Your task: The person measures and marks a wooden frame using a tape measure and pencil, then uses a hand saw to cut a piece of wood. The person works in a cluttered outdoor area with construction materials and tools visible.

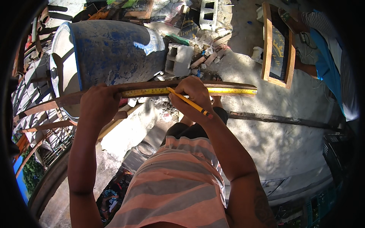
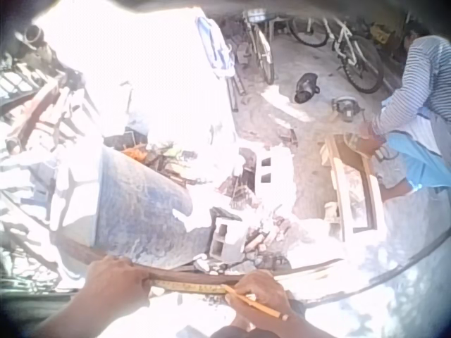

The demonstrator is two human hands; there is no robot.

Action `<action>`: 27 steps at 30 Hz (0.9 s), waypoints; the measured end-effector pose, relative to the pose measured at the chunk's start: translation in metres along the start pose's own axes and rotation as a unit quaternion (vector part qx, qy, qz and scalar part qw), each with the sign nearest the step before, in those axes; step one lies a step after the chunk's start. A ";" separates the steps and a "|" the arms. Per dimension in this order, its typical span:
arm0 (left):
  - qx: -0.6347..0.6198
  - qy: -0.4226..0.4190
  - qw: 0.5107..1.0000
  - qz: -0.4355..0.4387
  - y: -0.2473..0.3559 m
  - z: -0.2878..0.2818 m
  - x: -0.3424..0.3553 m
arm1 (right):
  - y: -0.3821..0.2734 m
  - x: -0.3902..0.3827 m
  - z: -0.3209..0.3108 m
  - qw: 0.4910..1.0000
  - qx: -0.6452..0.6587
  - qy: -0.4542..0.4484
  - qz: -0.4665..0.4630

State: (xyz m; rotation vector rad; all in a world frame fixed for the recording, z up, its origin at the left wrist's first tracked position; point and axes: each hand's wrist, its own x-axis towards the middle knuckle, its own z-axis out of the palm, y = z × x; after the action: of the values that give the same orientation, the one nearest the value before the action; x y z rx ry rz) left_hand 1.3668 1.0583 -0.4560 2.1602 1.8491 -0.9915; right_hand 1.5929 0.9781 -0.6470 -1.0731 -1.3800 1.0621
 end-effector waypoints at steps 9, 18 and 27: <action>0.000 0.001 1.000 0.000 -0.001 0.000 0.000 | -0.001 0.001 0.001 1.000 -0.001 0.005 0.003; -0.003 -0.010 1.000 0.000 -0.001 -0.001 0.001 | 0.001 -0.001 0.001 1.000 -0.007 0.002 -0.001; 0.002 -0.007 1.000 0.003 -0.001 -0.001 0.000 | 0.000 -0.001 -0.001 1.000 -0.004 -0.005 0.006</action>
State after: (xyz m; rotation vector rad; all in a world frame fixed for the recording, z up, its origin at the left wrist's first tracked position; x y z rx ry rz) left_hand 1.3666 1.0592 -0.4548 2.1547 1.8355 -1.0069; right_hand 1.5939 0.9774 -0.6467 -1.0832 -1.3887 1.0737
